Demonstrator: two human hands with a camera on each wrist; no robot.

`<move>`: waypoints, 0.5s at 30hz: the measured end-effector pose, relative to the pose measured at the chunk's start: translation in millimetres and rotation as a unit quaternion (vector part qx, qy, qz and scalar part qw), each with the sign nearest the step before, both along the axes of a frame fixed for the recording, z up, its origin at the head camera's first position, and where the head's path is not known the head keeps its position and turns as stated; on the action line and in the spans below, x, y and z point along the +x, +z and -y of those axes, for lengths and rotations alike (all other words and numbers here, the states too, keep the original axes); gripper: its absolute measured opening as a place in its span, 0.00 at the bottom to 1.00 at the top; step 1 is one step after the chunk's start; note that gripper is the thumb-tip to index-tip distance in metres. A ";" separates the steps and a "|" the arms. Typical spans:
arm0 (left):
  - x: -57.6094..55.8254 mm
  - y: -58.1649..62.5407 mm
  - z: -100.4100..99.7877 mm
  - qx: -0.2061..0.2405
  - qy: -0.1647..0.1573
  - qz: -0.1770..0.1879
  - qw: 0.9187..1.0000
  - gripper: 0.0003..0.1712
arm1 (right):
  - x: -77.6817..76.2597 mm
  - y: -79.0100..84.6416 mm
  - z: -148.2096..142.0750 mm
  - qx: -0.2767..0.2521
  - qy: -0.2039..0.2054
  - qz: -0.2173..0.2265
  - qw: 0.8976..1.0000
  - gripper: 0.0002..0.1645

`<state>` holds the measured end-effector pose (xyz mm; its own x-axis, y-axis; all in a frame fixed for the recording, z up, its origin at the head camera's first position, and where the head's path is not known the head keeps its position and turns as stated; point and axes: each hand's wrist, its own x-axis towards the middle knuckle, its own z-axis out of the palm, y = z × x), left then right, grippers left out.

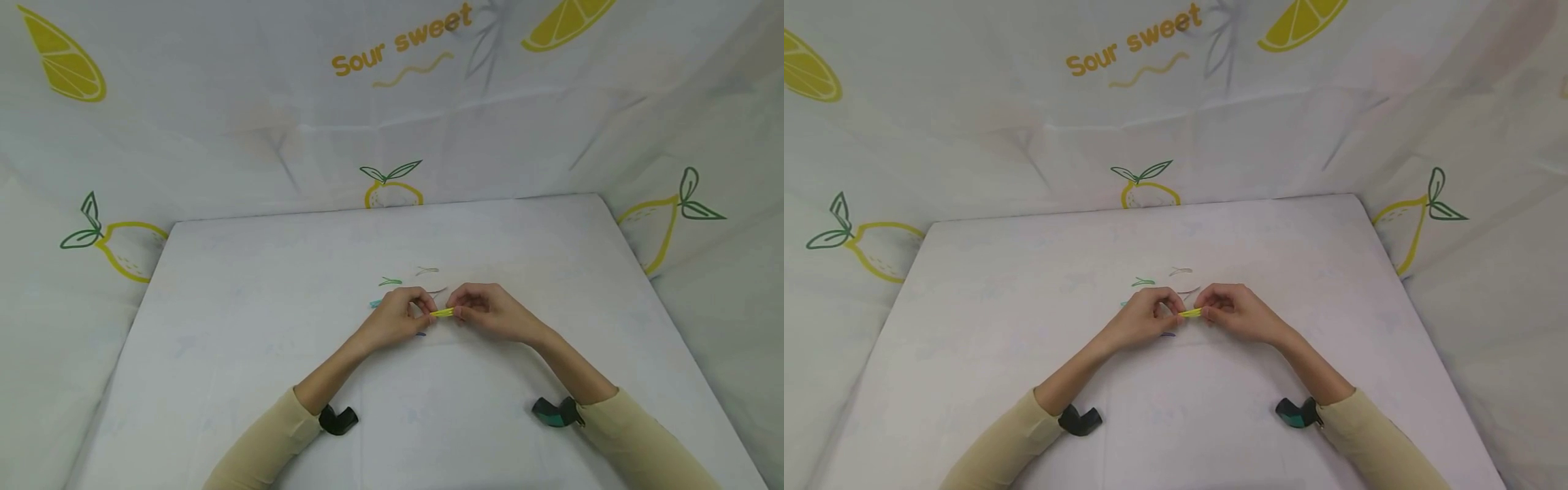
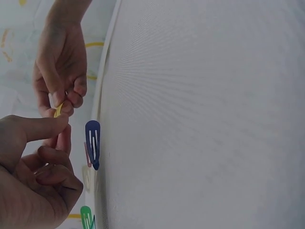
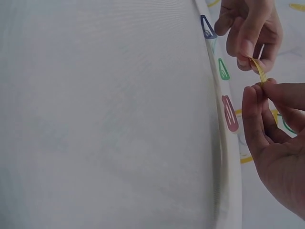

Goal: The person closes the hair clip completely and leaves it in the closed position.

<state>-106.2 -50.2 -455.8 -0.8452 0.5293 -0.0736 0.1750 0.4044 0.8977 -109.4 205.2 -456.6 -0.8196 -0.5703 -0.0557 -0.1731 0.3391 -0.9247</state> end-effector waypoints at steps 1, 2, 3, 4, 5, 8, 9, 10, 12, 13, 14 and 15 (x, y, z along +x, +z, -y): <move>0.1 0.2 -0.1 0.001 0.001 0.001 1.000 0.05 | 0.1 -0.1 0.2 -0.001 0.000 -0.001 1.000 0.07; 0.1 0.5 -0.1 0.001 0.001 0.001 1.000 0.05 | 0.2 -0.2 0.3 -0.002 -0.001 -0.002 1.000 0.07; 0.2 0.8 -0.2 0.001 0.002 0.002 1.000 0.05 | 0.2 -0.3 0.6 -0.002 -0.001 -0.003 1.000 0.07; 0.3 1.3 -0.2 0.001 0.003 0.002 1.000 0.05 | 0.2 -0.3 0.8 -0.001 -0.002 -0.004 1.000 0.07; 0.3 1.5 -0.2 0.001 0.003 0.003 1.000 0.05 | 0.2 -0.3 0.9 0.000 -0.003 -0.003 1.000 0.07; 0.1 1.3 0.0 -0.001 0.003 0.001 1.000 0.06 | 0.1 -0.2 1.1 0.007 -0.008 -0.001 1.000 0.06; 0.1 1.5 0.0 -0.002 0.003 0.001 1.000 0.05 | 0.1 -0.1 1.1 0.009 -0.010 0.001 1.000 0.06; 0.2 1.6 0.0 -0.003 0.004 0.002 1.000 0.05 | 0.1 0.1 1.0 0.011 -0.011 0.003 1.000 0.06; 0.3 1.9 -0.1 -0.004 0.004 0.003 1.000 0.05 | -0.1 0.4 0.7 0.014 -0.014 0.006 1.000 0.06; 0.4 2.2 -0.2 -0.005 0.005 0.004 1.000 0.05 | -0.1 0.6 0.6 0.016 -0.015 0.007 1.000 0.06; 0.5 2.4 -0.2 -0.005 0.005 0.006 1.000 0.05 | -0.1 0.6 0.4 0.016 -0.015 0.008 1.000 0.07; 0.6 2.6 -0.4 -0.006 0.006 0.006 1.000 0.05 | -0.1 0.6 0.2 0.016 -0.015 0.009 1.000 0.07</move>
